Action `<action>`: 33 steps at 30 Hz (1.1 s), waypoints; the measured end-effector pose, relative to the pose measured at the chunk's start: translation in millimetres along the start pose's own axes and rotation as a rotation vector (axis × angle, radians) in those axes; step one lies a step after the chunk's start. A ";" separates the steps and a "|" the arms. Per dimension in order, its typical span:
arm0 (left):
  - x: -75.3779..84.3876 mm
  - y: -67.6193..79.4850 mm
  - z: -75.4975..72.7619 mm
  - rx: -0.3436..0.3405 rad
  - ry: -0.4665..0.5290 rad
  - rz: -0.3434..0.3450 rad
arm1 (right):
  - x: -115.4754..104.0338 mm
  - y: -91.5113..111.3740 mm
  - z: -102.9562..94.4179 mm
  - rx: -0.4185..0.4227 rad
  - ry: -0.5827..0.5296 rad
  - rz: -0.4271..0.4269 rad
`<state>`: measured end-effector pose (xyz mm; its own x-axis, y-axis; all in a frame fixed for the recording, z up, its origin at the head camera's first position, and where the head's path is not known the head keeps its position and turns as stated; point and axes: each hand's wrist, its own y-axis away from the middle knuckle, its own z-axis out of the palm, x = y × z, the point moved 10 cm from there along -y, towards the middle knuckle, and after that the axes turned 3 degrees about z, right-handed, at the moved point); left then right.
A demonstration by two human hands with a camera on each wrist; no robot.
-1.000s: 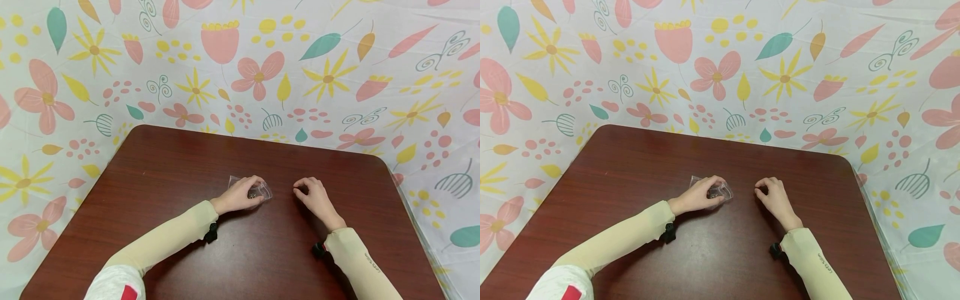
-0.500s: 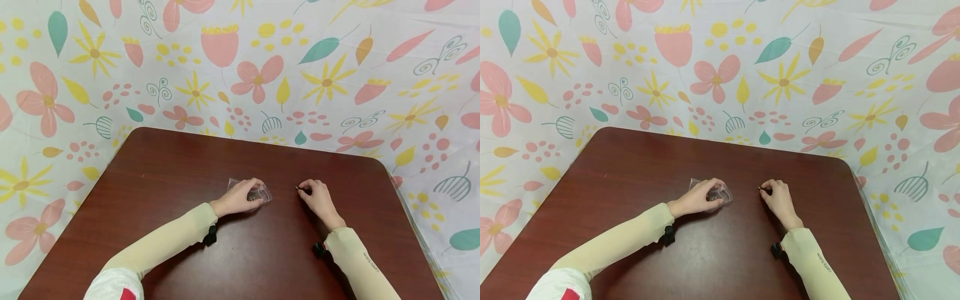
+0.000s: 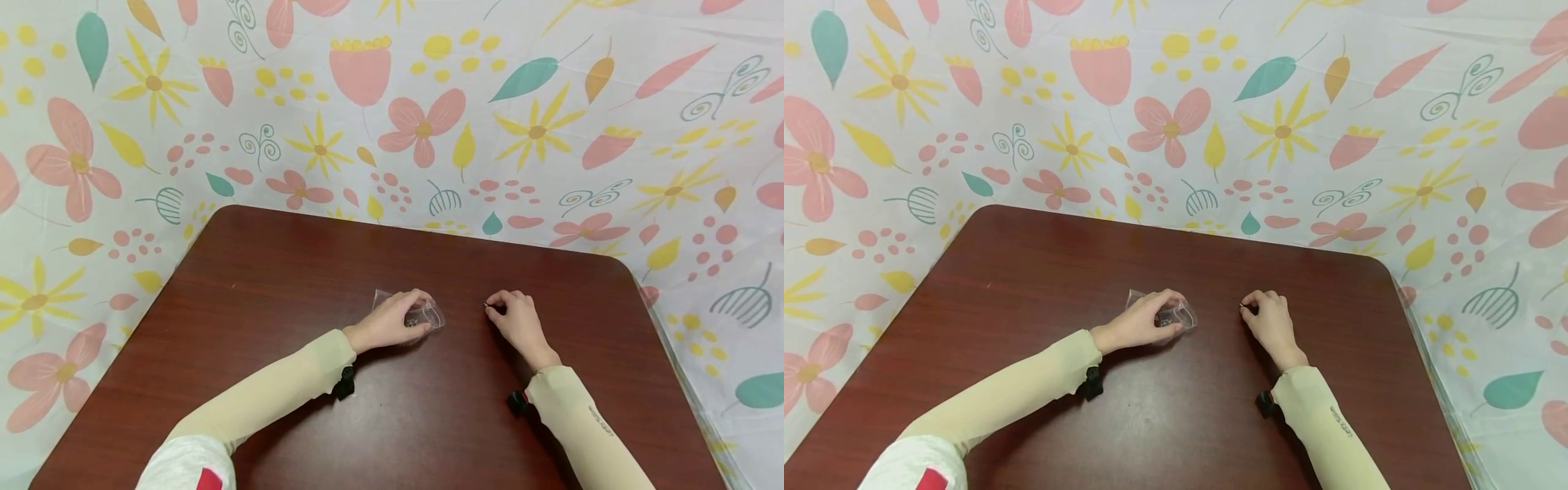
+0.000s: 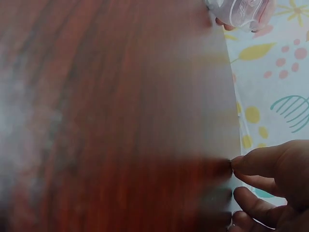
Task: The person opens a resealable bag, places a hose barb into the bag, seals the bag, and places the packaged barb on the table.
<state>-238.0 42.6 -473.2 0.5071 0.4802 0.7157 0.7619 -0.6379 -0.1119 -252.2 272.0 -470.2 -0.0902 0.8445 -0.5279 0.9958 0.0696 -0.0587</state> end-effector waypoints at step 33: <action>3.6 0.0 -2.2 -0.007 -0.003 0.012 | -6.4 8.6 6.6 -0.028 0.032 0.036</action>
<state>-237.1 43.0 -469.2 0.5174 0.4742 0.7123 0.7529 -0.6480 -0.1154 -243.1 263.7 -472.9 -0.0538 0.8631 -0.5023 0.9985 0.0529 -0.0160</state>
